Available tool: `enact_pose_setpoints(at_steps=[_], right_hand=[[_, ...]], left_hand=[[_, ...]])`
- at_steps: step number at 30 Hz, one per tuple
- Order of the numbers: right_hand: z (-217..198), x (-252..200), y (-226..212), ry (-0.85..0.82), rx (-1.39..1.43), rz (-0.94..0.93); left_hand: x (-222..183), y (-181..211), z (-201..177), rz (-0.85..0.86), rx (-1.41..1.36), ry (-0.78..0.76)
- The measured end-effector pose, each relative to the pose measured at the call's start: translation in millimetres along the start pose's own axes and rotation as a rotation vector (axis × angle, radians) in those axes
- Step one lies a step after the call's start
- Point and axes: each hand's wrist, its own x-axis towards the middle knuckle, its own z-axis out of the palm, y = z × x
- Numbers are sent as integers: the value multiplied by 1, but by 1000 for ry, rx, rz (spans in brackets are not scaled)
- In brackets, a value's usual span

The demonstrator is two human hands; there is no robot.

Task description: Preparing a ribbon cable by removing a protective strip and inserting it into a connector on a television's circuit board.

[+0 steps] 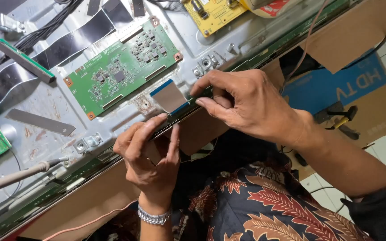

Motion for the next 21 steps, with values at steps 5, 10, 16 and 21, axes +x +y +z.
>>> enact_pose_setpoints(at_steps=[5,10,16,21], right_hand=[[-1,2,-1,23,49,36],[0,2,-3,28,103,46],[3,0,1,84,128,21],[5,0,-1,137,30,18]], left_hand=[[37,29,-11,-233,-77,-117],[68,42,-12,-490,-49,-279],[77,48,-8,-512,-5,-329],[76,44,-8,-364,57,-346]])
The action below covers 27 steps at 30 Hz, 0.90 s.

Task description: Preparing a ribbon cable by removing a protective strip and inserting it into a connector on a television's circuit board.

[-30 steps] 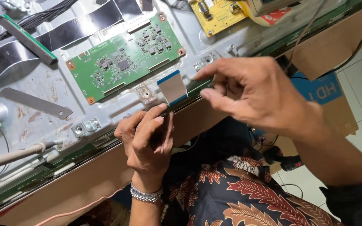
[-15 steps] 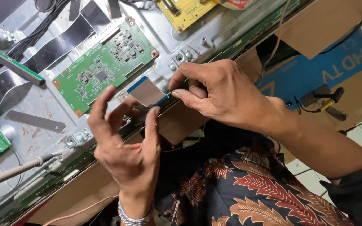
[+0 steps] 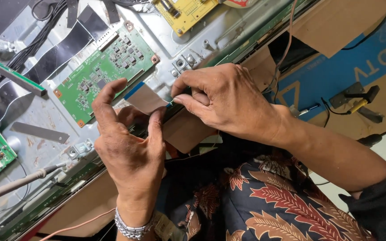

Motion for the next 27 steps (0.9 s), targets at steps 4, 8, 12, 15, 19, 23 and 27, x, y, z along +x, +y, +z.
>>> enact_pose_setpoints(at_steps=[4,8,12,15,19,23,27], right_hand=[[0,1,0,-18,-31,22],[0,1,-1,-30,-54,26],[0,2,-1,-64,-88,30],[-1,2,0,-78,-102,31],[-1,2,-3,-97,-106,68],[0,3,-2,-83,-129,53],[0,3,-2,-82,-111,59]], left_hand=[[-2,1,2,-15,5,23],[-5,0,2,-21,25,35],[-7,-9,3,47,87,33],[-7,-8,1,21,121,26],[-7,-11,3,21,109,23],[-7,-17,6,87,136,55],[-7,-21,6,133,138,32]])
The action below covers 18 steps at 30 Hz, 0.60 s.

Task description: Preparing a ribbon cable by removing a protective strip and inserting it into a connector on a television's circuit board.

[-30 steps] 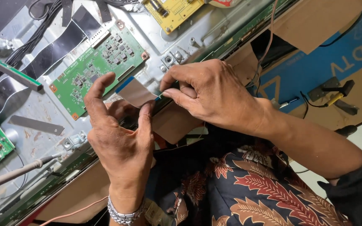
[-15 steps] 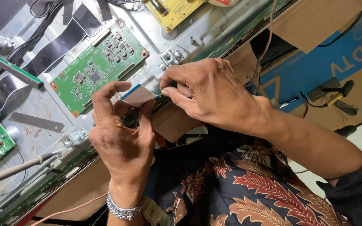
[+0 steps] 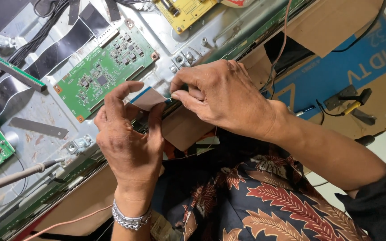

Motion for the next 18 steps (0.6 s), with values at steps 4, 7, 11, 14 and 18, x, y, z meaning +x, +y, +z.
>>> enact_pose_setpoints(at_steps=[4,7,11,14,18], right_hand=[[-6,3,2,-20,0,18],[-8,3,2,-76,5,71],[-12,5,1,-120,41,68],[-12,4,0,-109,67,53],[-13,5,-3,-113,77,47]], left_hand=[[-14,-3,1,3,-79,32],[-29,-5,10,27,-170,147],[-35,4,9,-22,-242,242],[-38,3,8,-27,-231,278],[-46,-3,12,-18,-173,283]])
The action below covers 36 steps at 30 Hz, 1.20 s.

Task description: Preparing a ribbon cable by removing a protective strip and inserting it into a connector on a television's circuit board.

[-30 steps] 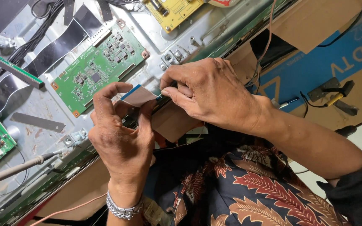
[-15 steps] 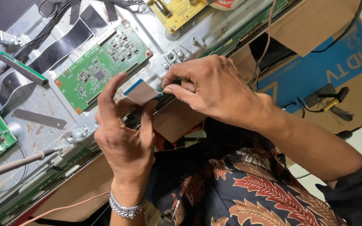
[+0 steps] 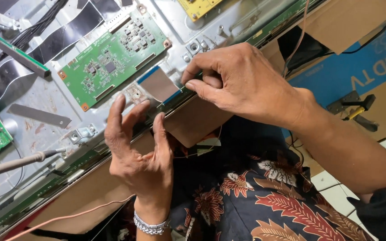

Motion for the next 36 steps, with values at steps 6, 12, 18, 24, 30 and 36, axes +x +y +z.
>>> enact_pose_setpoints(at_steps=[6,12,18,24,30,36], right_hand=[[-2,1,-2,-6,-6,-39],[-7,6,-8,-68,-10,-153],[4,17,-9,-68,-25,-224],[8,14,-10,-33,122,-164],[6,11,-15,-16,173,-13],[45,-32,46,374,181,-471]], left_hand=[[-1,-1,7,46,55,-22],[0,-3,10,51,34,-8],[-4,-14,10,104,34,-27],[-7,-21,10,159,40,-19],[-6,-26,12,189,-13,-13],[-8,-3,0,41,-140,48]])
